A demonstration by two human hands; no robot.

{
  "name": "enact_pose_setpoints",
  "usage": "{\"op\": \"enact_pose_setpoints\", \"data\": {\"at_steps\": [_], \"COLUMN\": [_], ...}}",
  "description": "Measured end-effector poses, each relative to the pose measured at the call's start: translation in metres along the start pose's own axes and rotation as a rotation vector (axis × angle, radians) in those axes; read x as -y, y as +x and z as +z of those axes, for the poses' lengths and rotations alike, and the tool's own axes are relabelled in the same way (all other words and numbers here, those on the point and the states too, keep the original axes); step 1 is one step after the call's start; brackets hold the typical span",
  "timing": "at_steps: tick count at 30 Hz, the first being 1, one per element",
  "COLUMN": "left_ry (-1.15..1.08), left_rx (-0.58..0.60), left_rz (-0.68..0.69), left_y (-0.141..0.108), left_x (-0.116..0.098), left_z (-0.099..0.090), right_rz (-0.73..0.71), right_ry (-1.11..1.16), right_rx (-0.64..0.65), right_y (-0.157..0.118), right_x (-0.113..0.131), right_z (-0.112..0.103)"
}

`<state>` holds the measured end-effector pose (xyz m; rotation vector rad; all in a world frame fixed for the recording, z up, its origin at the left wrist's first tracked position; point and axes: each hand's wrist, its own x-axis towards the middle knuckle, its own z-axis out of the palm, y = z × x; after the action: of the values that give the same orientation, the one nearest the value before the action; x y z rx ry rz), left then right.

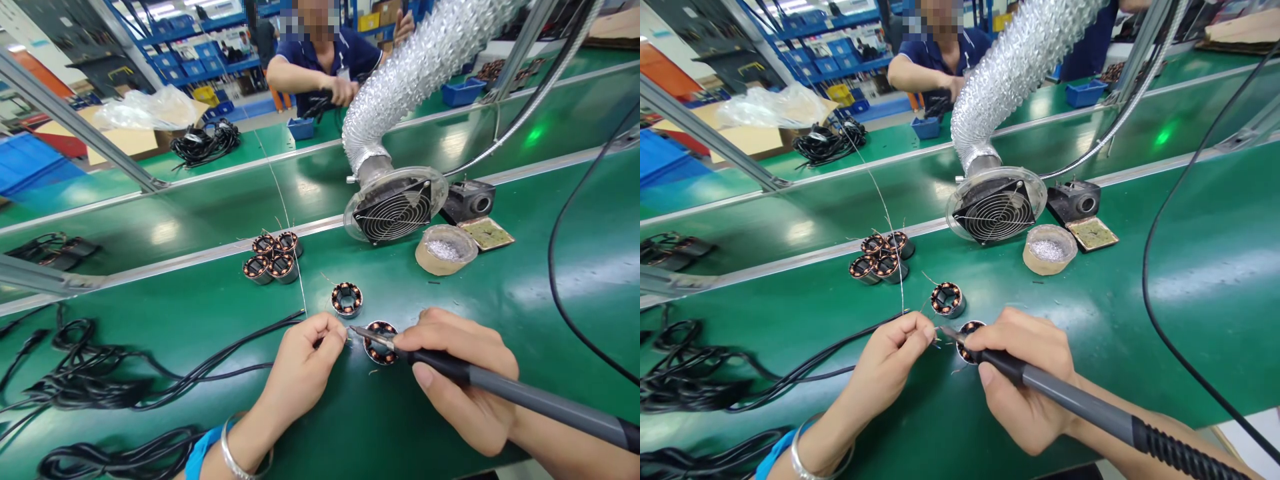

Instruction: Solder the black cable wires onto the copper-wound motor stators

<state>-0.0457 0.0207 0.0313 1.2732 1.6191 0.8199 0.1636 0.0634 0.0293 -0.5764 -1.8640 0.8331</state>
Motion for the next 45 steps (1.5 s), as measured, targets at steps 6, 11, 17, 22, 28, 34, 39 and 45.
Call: {"op": "enact_pose_setpoints", "data": {"at_steps": [6,11,17,22,28,34,39,45], "left_ry": [0.062,0.067,0.068,0.069,0.074,0.082,0.082,0.061], "left_rx": [-0.011,-0.005,-0.006,-0.003,0.001,-0.004,-0.005,-0.005], "left_rz": [0.026,0.034,0.033,0.032,0.021,0.024,0.024,0.039], "left_y": [0.0,-0.0007,-0.0008,-0.0016,-0.0017,-0.0011,-0.0005,-0.0002], "left_x": [-0.0023,-0.0021,-0.0019,-0.0014,-0.002,-0.0026,-0.0029,-0.0029], "left_z": [-0.0007,-0.0012,-0.0018,-0.0016,-0.0016,-0.0016,-0.0017,-0.0014], "right_rz": [-0.008,-0.003,-0.013,-0.022,-0.012,-0.004,0.002,-0.016], "right_ry": [0.017,0.016,-0.01,-0.032,0.004,0.038,0.045,-0.012], "right_rx": [-0.012,-0.037,-0.047,-0.026,-0.033,-0.023,-0.027,-0.026], "right_y": [0.0005,0.0027,0.003,0.0077,0.0029,0.001,0.0021,0.0073], "right_x": [0.001,0.002,0.0019,0.0037,0.0004,-0.0018,-0.0012,0.0035], "right_z": [0.0003,-0.0012,-0.0024,-0.0039,-0.0007,0.0021,0.0022,-0.0027]}}
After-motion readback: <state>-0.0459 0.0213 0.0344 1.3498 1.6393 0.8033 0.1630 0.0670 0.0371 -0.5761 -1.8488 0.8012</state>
